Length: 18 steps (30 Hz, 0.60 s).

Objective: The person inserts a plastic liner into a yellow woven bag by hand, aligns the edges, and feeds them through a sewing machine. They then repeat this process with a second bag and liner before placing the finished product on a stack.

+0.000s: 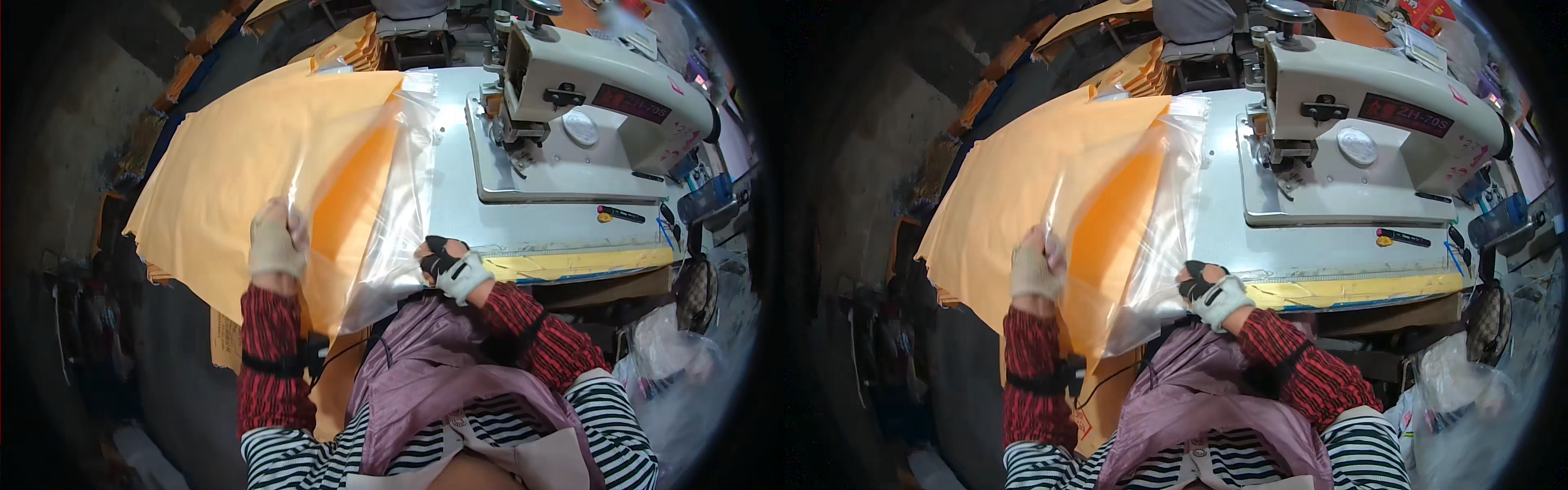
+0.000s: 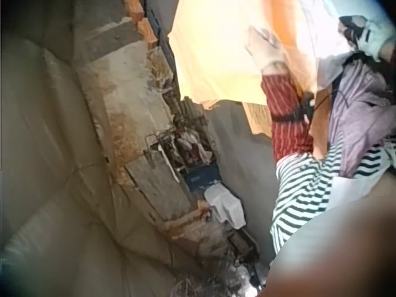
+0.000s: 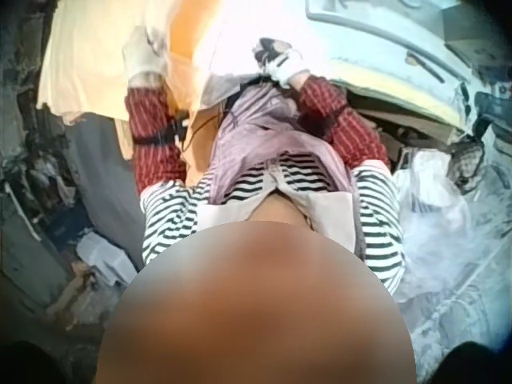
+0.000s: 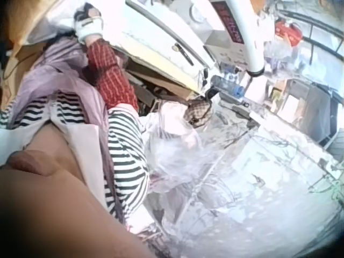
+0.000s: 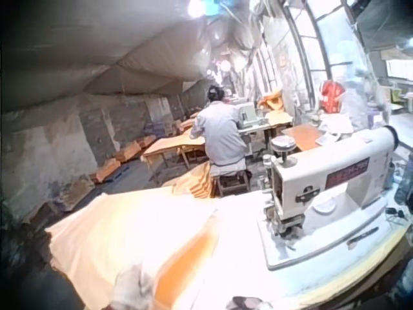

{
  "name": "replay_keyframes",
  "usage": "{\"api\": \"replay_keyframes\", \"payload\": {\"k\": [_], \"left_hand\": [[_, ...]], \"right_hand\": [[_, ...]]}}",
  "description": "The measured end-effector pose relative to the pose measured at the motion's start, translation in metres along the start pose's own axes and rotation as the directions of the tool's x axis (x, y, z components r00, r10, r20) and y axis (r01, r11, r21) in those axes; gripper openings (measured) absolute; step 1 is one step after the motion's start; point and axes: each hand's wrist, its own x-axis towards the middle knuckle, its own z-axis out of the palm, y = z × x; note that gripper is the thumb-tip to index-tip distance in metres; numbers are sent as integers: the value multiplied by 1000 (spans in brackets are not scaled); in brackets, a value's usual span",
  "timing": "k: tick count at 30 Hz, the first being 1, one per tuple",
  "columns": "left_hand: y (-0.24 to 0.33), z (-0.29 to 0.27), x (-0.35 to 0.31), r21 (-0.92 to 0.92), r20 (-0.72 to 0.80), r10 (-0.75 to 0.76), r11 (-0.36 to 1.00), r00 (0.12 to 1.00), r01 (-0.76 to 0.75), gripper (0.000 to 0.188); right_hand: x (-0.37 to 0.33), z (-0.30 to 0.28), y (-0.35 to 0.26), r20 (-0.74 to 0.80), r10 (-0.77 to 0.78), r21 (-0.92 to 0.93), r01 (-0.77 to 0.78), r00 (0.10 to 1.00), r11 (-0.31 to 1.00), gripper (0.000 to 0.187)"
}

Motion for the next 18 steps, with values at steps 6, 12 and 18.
{"api": "replay_keyframes", "payload": {"k": [6, 12, 18], "left_hand": [[21, 0, -63, 137, 124, -9, 991, 992, -9, 15], [57, -44, -117, 810, 558, 162, 106, 814, -577, 14], [83, -121, -131, 874, 133, 648, 281, 750, -397, 10]], "right_hand": [[37, 87, -57, -112, -733, -195, 709, 671, 678, 32], [28, 38, -140, 141, -441, -2, 446, 886, 895, 26], [77, -50, -109, -341, -273, -505, 69, 900, 860, 39]]}}
